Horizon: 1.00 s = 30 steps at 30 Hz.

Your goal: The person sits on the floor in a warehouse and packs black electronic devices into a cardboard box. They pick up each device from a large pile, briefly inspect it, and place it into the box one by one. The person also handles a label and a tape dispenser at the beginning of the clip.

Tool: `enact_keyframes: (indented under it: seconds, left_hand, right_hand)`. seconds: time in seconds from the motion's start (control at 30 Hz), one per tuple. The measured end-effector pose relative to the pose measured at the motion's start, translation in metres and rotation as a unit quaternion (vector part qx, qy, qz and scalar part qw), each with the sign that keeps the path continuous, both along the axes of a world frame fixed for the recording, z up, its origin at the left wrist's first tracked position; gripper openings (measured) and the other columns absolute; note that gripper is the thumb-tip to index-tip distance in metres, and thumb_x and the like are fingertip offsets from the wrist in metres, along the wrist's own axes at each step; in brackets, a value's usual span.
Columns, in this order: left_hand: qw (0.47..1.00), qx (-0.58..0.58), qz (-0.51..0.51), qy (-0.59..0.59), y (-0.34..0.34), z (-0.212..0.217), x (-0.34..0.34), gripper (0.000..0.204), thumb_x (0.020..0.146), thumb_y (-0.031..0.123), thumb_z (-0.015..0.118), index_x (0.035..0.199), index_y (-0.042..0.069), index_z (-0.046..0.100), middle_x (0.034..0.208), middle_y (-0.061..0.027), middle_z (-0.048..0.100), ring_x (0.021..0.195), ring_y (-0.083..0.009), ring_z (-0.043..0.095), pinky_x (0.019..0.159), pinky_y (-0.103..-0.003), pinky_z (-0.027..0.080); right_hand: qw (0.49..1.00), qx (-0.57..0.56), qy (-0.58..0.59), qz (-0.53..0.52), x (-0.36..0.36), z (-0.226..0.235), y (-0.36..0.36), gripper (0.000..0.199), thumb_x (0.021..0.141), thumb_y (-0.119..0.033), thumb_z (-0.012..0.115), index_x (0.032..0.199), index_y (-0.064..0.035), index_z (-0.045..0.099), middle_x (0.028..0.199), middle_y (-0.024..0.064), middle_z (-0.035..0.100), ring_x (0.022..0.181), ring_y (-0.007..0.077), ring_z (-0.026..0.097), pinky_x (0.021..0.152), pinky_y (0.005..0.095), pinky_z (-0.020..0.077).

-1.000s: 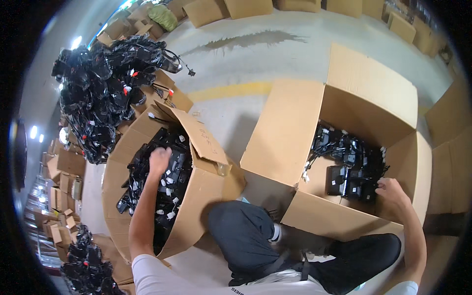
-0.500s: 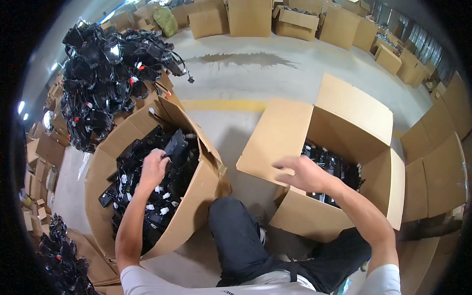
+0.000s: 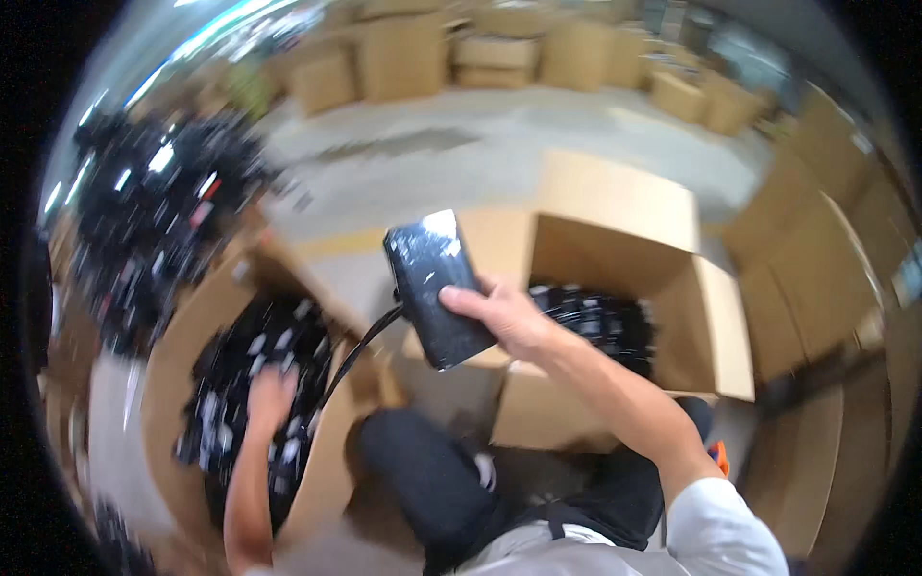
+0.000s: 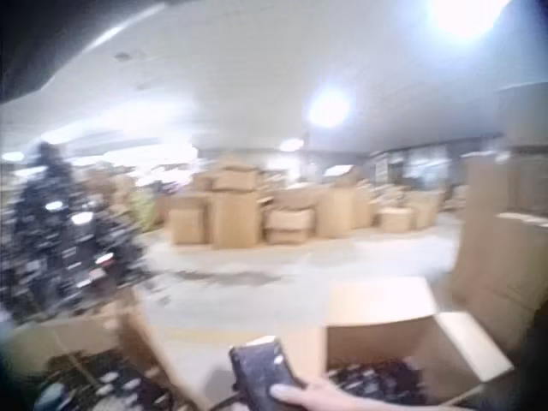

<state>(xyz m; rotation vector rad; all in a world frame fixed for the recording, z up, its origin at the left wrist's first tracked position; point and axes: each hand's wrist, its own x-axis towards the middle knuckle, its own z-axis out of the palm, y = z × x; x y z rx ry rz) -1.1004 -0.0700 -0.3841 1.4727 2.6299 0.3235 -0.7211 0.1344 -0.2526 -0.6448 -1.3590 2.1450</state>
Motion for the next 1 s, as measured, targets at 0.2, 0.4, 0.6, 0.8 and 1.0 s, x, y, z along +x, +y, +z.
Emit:
enact_keyframes:
  seconds: [0.2,0.4,0.6,0.8,1.0]
  left_hand:
    - [0.983,-0.167,-0.078,0.002,-0.045,-0.109,-0.058,0.062,0.096,0.054,0.061,0.111,-0.006,0.070,0.105,-0.0254,0.073,0.103,-0.0447,0.068,0.092,-0.048,0.053]
    - [0.903,0.360,0.063,-0.228,-0.044,0.128,-0.001,0.037,0.098,0.017,0.067,0.127,-0.006,0.063,0.110,-0.0149,0.073,0.089,-0.0219,0.072,0.075,-0.033,0.059]
    - [0.781,0.502,-0.049,-0.367,0.024,0.171,0.118,0.035,0.105,0.012,0.057,0.136,-0.003,0.052,0.130,-0.0148,0.062,0.110,-0.0233,0.066,0.084,-0.038,0.064]
    - [0.771,0.586,-0.065,-0.240,0.044,0.143,0.233,0.045,0.108,0.018,0.051,0.145,-0.004,0.038,0.136,-0.0211,0.057,0.122,-0.0293,0.062,0.099,-0.041,0.052]
    - [0.724,0.582,-0.369,-0.035,0.089,0.107,0.325,0.062,0.101,0.032,0.067,0.143,-0.006,0.042,0.143,-0.0333,0.050,0.136,-0.0487,0.050,0.111,-0.057,0.044]
  right_hand:
    - [0.997,-0.008,-0.017,-0.081,0.070,-0.043,0.038,0.045,0.095,-0.020,0.076,0.132,0.0001,0.059,0.119,0.0080,0.070,0.102,0.0154,0.069,0.089,0.0339,0.0589]
    - [0.993,0.055,-0.062,-0.081,0.094,-0.032,0.016,0.050,0.091,-0.015,0.074,0.134,0.0021,0.055,0.122,0.0121,0.069,0.109,0.0175,0.067,0.099,0.0335,0.0544]
    - [0.988,0.132,0.014,-0.077,0.048,-0.003,-0.018,0.052,0.096,-0.011,0.064,0.143,0.0012,0.046,0.124,0.0112,0.065,0.113,0.0174,0.063,0.099,0.0353,0.0528]
    - [0.947,0.256,0.003,-0.192,0.040,0.043,-0.059,0.044,0.101,-0.018,0.059,0.138,0.0008,0.045,0.105,0.0099,0.063,0.095,0.0147,0.059,0.083,0.0335,0.0517]
    - [0.976,0.110,0.027,-0.186,0.092,0.029,-0.070,0.046,0.111,-0.038,0.043,0.142,-0.0045,0.045,0.119,0.0080,0.061,0.103,0.0129,0.058,0.087,0.0288,0.0500]
